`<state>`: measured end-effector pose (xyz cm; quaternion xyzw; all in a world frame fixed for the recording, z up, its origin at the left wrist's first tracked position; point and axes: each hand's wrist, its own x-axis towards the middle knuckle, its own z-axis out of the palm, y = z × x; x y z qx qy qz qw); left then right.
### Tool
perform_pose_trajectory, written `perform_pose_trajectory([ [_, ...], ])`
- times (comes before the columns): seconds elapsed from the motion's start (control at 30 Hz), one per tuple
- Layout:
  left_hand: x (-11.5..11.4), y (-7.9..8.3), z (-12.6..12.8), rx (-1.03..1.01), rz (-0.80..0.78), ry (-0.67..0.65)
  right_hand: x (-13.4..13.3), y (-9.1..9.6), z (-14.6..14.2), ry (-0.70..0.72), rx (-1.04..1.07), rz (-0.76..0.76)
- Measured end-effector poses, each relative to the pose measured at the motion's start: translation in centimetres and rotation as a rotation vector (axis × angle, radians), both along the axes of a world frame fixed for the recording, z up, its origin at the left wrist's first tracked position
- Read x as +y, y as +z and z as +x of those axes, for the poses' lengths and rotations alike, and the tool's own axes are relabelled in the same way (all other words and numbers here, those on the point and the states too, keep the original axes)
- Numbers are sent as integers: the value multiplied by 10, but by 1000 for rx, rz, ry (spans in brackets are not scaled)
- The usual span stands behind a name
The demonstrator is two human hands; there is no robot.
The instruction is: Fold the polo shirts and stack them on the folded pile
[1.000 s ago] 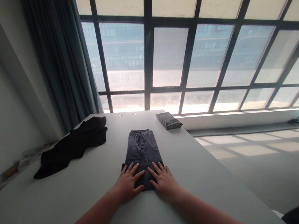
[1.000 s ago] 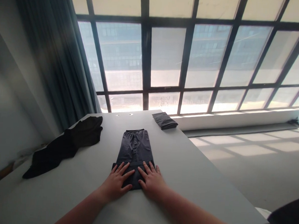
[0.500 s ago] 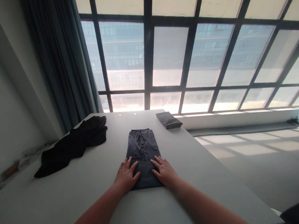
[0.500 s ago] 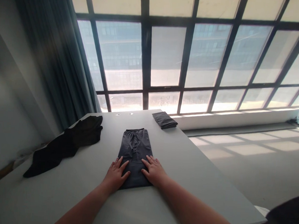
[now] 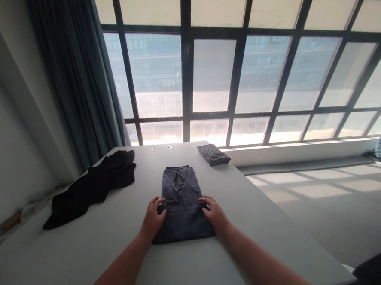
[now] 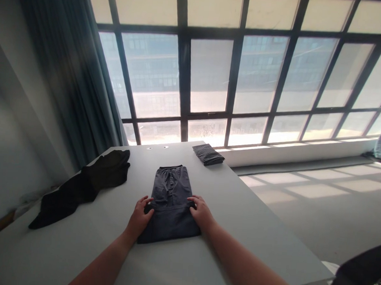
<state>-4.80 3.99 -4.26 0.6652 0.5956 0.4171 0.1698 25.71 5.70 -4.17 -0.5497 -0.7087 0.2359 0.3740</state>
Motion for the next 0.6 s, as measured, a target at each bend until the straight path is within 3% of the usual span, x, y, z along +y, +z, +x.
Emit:
perform_pose_trajectory([
  [0.13, 2, 12, -8, -66, -185, 55, 0, 7, 5, -33, 97, -147],
  [0.27, -14, 29, -9, 76, -340, 17, -23, 23, 7, -2, -264, -143],
  [0.4, -43, 36, 1, 348, -412, 86, -56, 33, -5, -57, -610, -163],
  [0.6, -64, 36, 16, 562, -401, 63, -71, 34, -21, -23, -636, -188],
])
